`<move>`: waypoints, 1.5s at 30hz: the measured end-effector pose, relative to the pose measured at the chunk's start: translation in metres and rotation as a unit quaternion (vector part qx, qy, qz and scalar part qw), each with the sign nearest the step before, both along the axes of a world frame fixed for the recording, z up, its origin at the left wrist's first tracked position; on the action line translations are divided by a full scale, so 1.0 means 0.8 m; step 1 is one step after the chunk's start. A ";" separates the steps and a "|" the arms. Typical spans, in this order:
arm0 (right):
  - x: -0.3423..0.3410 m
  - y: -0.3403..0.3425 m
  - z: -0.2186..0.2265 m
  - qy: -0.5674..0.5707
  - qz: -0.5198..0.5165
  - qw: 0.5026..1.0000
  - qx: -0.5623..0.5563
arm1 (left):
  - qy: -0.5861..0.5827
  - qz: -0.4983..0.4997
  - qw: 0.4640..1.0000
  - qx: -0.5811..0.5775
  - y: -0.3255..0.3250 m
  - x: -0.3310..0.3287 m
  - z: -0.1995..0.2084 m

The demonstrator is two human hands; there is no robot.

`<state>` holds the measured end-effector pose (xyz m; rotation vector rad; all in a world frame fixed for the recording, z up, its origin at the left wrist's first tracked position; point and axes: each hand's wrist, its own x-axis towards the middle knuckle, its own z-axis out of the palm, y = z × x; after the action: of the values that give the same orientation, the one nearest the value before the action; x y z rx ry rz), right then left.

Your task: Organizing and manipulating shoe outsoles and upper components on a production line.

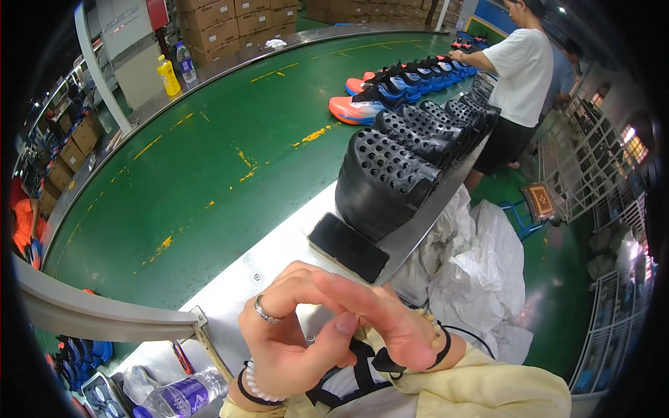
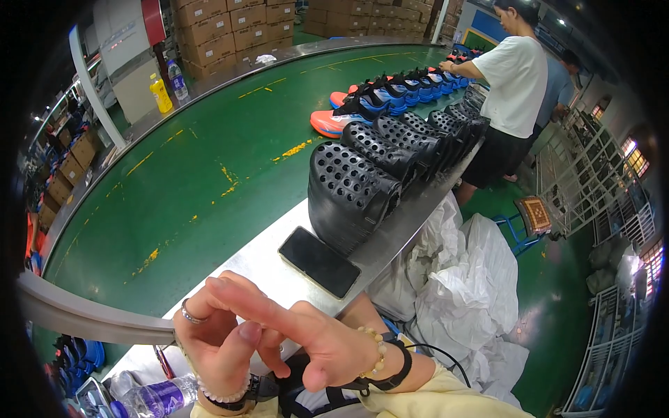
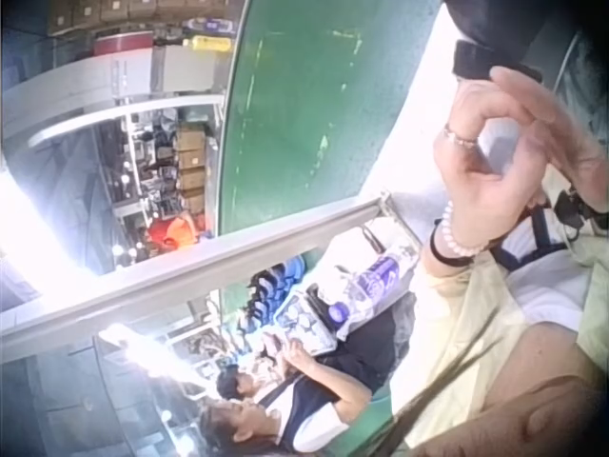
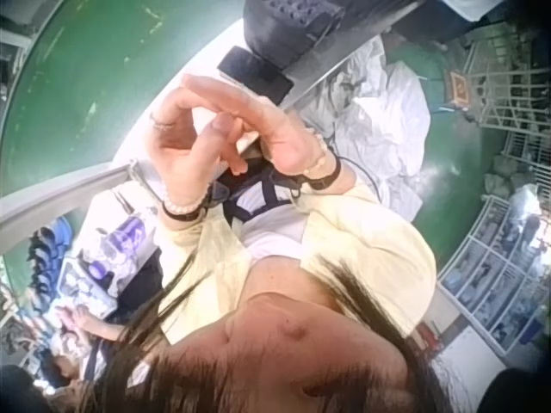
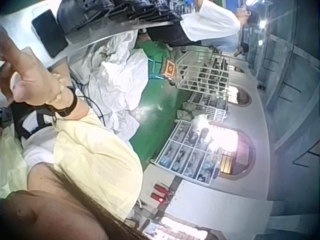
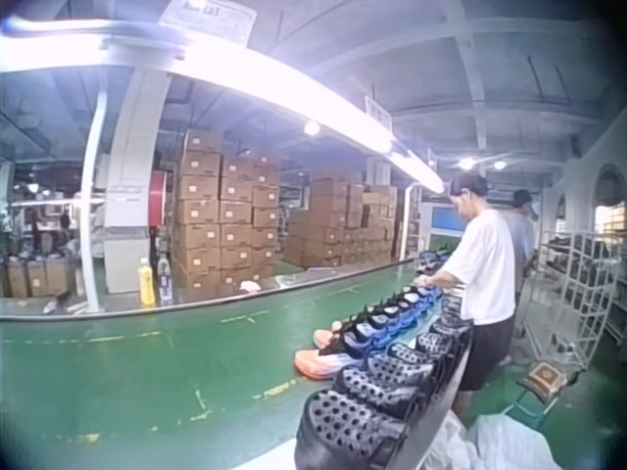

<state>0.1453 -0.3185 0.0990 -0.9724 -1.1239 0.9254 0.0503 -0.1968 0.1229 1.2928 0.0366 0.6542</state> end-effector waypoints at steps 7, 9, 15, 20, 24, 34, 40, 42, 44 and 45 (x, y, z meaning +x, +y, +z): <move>-0.003 -0.001 -0.001 0.006 -0.022 1.000 0.003 | 0.014 0.040 0.997 0.064 0.000 0.001 0.002; -0.001 -0.001 -0.001 0.003 -0.033 0.999 0.008 | 0.001 0.051 0.994 0.098 0.001 0.003 0.001; 0.023 -0.004 0.003 -0.286 -0.092 0.953 0.023 | -0.044 0.112 0.980 0.158 0.005 0.012 -0.005; 0.027 -0.003 0.003 -0.359 -0.142 0.922 0.005 | -0.028 0.096 0.973 0.208 0.011 0.013 -0.006; 0.017 0.001 0.000 -0.337 -0.142 0.931 0.007 | -0.006 0.102 0.986 0.128 0.008 0.009 -0.005; 0.007 0.002 0.008 0.019 -0.044 0.996 -0.072 | -0.020 0.037 0.999 -0.005 0.006 0.017 -0.015; 0.009 0.000 0.022 0.035 -0.034 0.992 -0.118 | -0.008 0.012 0.999 -0.043 0.004 0.017 -0.016; 0.005 0.002 0.022 0.059 -0.004 0.995 -0.078 | -0.020 0.006 0.998 -0.053 0.005 0.013 -0.014; 0.000 0.003 0.019 0.066 -0.028 0.995 -0.071 | -0.009 0.003 0.999 -0.039 0.006 0.012 -0.014; 0.000 0.004 0.017 0.063 -0.027 0.996 -0.049 | -0.017 -0.005 0.999 -0.039 0.007 0.012 -0.014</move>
<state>0.1450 -0.3154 0.1127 -1.0045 -0.9485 0.9904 0.0599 -0.1911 0.1121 1.2056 0.0278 0.6609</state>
